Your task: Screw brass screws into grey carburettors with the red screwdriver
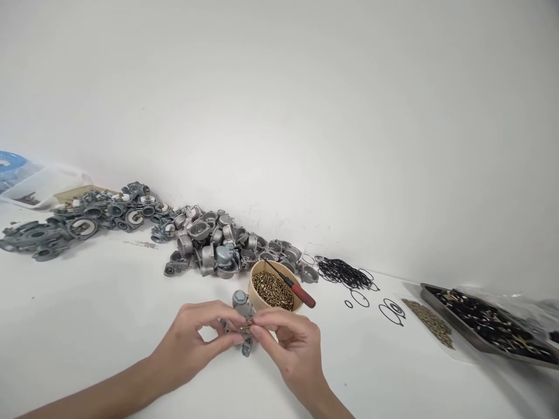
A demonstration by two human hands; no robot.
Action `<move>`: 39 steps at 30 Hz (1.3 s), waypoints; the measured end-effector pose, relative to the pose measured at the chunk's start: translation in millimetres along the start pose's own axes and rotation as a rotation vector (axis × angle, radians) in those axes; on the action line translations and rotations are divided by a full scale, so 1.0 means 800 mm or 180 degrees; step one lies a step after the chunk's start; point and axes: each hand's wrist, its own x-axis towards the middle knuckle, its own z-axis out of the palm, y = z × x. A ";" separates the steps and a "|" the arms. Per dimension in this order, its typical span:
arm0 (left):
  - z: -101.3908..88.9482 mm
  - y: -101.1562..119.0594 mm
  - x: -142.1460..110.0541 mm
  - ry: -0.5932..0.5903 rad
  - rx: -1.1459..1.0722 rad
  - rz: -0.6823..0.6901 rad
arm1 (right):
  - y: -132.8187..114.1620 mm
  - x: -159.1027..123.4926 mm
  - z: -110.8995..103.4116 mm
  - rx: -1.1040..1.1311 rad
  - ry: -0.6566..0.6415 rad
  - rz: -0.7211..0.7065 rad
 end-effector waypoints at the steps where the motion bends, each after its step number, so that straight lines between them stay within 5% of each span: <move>1: 0.000 0.000 0.000 0.0005 -0.0025 -0.0049 | 0.000 -0.001 0.002 0.0036 -0.0023 0.0013; 10: -0.014 0.004 0.010 0.0192 -0.0319 -0.0407 | 0.008 0.005 -0.018 -0.0724 0.0161 -0.0414; 16: -0.028 -0.005 0.019 0.0277 -0.0331 -0.0809 | 0.022 0.020 -0.043 -0.1148 0.0029 -0.0118; 27: -0.034 -0.010 0.020 -0.0056 -0.0201 -0.0682 | 0.036 0.021 -0.039 -0.0881 -0.0597 0.0521; 39: -0.045 -0.008 0.014 -0.0769 0.0906 0.0064 | 0.040 0.022 -0.042 -0.0653 -0.0825 0.0853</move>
